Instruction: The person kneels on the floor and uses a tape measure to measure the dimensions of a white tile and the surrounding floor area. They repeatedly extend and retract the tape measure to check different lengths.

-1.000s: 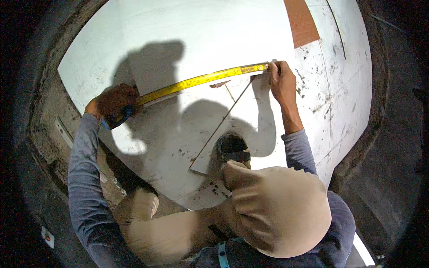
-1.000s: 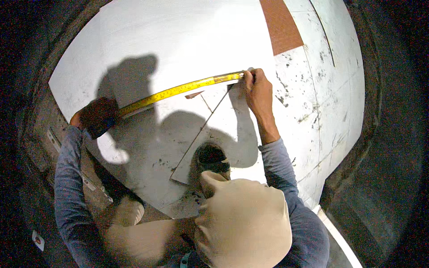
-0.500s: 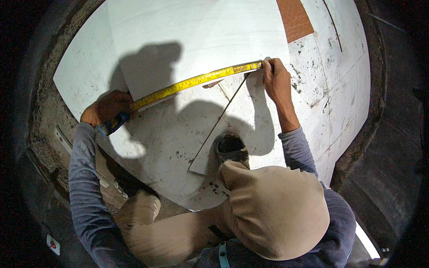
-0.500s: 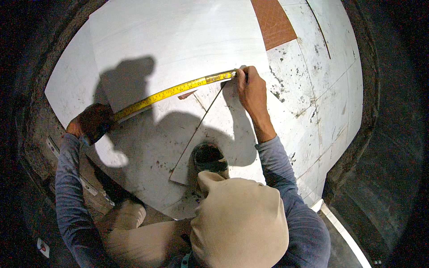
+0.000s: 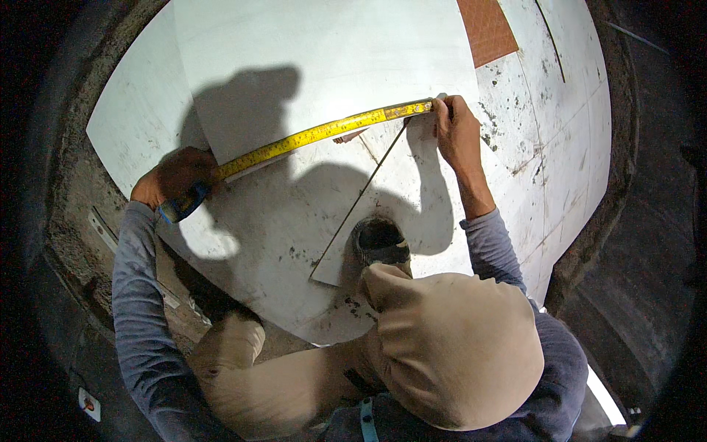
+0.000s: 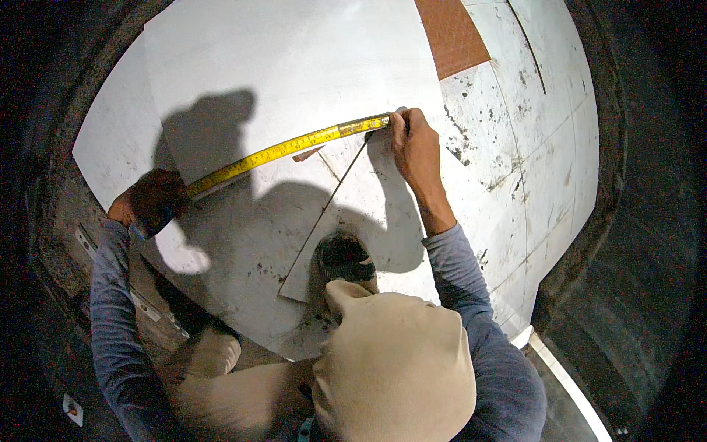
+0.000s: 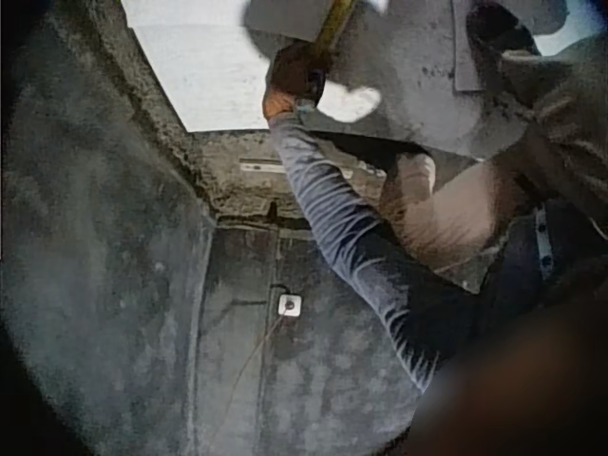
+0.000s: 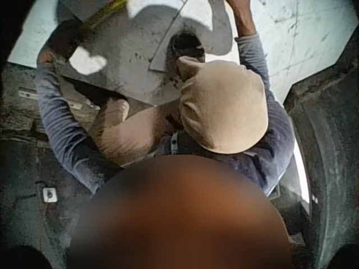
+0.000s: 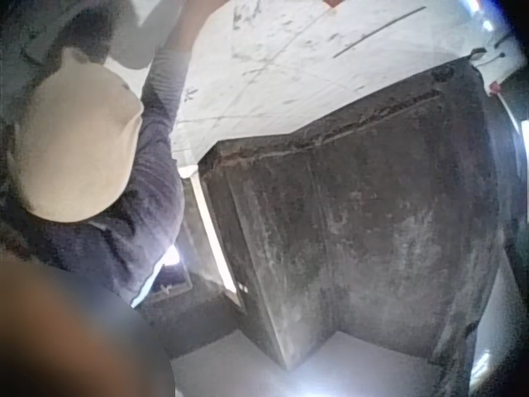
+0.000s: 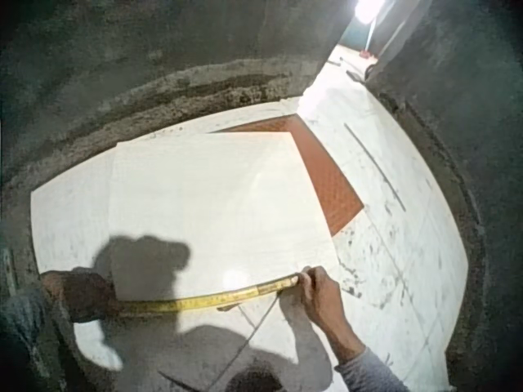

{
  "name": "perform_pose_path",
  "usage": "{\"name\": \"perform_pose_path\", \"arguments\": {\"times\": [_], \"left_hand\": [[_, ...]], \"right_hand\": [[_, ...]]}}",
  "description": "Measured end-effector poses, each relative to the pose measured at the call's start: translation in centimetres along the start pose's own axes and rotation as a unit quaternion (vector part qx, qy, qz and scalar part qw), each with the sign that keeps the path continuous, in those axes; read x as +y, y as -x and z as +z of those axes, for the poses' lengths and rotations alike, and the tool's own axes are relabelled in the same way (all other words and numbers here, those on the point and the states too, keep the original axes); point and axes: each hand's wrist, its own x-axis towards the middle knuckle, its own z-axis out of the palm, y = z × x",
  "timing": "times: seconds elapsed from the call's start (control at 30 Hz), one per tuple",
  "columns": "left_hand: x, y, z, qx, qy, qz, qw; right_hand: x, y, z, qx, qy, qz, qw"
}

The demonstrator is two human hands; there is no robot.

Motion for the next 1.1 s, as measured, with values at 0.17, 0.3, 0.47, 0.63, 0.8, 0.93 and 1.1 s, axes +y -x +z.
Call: {"name": "perform_pose_path", "arguments": {"times": [0.17,0.3,0.47,0.63,0.8,0.93,1.1], "left_hand": [[0.9,-0.5,-1.0,-0.098,0.099,-0.098,0.985],[1.5,-1.1,-1.9,-0.099,-0.03,-0.048,0.994],[1.5,-0.6,-1.4,-0.114,-0.019,-0.089,0.989],[0.1,-0.5,-1.3,-0.095,0.036,-0.08,0.992],[1.0,-0.4,-2.4,-0.186,0.197,-0.201,0.941],[3.1,0.5,-4.7,-0.19,0.251,-0.158,0.936],[5.4,4.2,-9.4,-0.111,0.414,-0.273,0.861]], "right_hand": [[0.2,0.0,-0.1,-0.008,0.019,0.002,1.0],[0.2,-0.2,0.1,-0.006,0.013,0.011,1.0],[0.5,0.0,-0.3,-0.015,0.02,-0.009,1.0],[-0.3,2.4,-1.1,-0.061,-0.051,0.102,0.992],[-1.1,4.6,-3.3,-0.143,-0.093,0.194,0.966],[1.5,5.4,-4.4,-0.15,-0.139,0.223,0.953],[6.4,8.9,-4.4,-0.058,0.126,0.088,0.986]]}}
